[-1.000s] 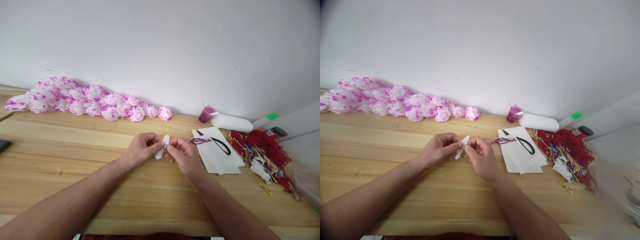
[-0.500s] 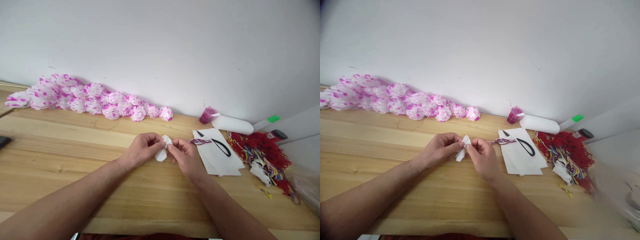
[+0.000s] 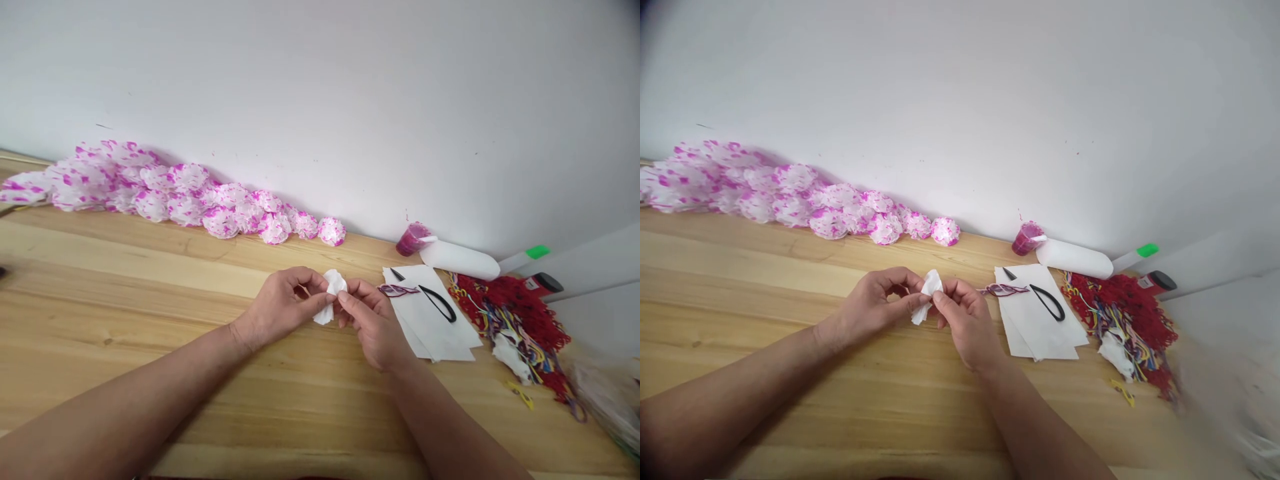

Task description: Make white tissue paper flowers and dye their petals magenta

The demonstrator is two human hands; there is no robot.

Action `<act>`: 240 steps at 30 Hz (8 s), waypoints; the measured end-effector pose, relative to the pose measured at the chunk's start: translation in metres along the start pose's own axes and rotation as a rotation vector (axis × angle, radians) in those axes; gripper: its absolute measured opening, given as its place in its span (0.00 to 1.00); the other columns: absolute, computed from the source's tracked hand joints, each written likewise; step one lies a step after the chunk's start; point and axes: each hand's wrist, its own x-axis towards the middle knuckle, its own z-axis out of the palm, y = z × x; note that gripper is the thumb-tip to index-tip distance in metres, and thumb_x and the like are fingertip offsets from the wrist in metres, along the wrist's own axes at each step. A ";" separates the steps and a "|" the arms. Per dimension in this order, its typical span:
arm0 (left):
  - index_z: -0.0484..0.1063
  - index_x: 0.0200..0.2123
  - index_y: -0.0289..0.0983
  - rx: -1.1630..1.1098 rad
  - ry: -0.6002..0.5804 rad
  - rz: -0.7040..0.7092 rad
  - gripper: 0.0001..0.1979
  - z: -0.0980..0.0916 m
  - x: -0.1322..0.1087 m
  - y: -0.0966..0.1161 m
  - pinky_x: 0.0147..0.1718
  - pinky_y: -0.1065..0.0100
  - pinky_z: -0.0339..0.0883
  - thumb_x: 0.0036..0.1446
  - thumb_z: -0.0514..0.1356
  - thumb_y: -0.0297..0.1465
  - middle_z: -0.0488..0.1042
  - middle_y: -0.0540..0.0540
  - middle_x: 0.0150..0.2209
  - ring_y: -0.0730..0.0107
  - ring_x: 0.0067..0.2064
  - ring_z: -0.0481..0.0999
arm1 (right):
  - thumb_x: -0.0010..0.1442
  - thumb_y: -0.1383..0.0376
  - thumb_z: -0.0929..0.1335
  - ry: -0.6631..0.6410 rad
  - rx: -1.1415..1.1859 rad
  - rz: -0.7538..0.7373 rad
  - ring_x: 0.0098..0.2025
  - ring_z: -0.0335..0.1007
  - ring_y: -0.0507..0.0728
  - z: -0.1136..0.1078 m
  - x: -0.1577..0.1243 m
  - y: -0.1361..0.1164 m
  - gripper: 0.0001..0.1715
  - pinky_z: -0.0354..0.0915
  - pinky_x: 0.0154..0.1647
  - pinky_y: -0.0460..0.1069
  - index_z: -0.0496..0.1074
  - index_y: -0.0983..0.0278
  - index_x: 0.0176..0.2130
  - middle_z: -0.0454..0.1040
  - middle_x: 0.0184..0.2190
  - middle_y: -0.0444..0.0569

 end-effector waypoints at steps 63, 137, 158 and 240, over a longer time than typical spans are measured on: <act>0.75 0.31 0.35 -0.095 -0.100 -0.161 0.14 -0.002 0.006 -0.014 0.26 0.72 0.60 0.54 0.62 0.42 0.77 0.49 0.28 0.72 0.28 0.71 | 0.60 0.58 0.70 0.069 -0.309 -0.009 0.25 0.60 0.50 0.005 -0.005 -0.005 0.11 0.58 0.28 0.47 0.70 0.62 0.29 0.70 0.24 0.42; 0.73 0.26 0.35 -0.035 -0.023 -0.107 0.11 0.004 0.008 -0.017 0.22 0.76 0.54 0.53 0.63 0.38 0.70 0.53 0.24 0.78 0.25 0.63 | 0.62 0.62 0.69 0.071 -0.363 -0.070 0.26 0.58 0.48 0.006 -0.007 -0.006 0.11 0.58 0.27 0.44 0.68 0.63 0.29 0.66 0.24 0.40; 0.72 0.26 0.36 -0.042 -0.016 -0.111 0.09 0.003 0.003 -0.011 0.22 0.74 0.57 0.52 0.62 0.36 0.71 0.52 0.24 0.74 0.26 0.65 | 0.61 0.61 0.69 0.089 -0.381 -0.053 0.26 0.62 0.50 0.006 -0.006 -0.006 0.10 0.60 0.29 0.46 0.69 0.62 0.30 0.69 0.25 0.41; 0.72 0.27 0.36 -0.088 -0.079 -0.138 0.10 0.002 0.004 -0.015 0.23 0.74 0.55 0.54 0.61 0.37 0.69 0.53 0.24 0.76 0.25 0.63 | 0.65 0.61 0.65 0.070 -0.544 -0.128 0.24 0.53 0.49 0.007 -0.009 -0.008 0.14 0.52 0.24 0.45 0.65 0.63 0.28 0.60 0.22 0.39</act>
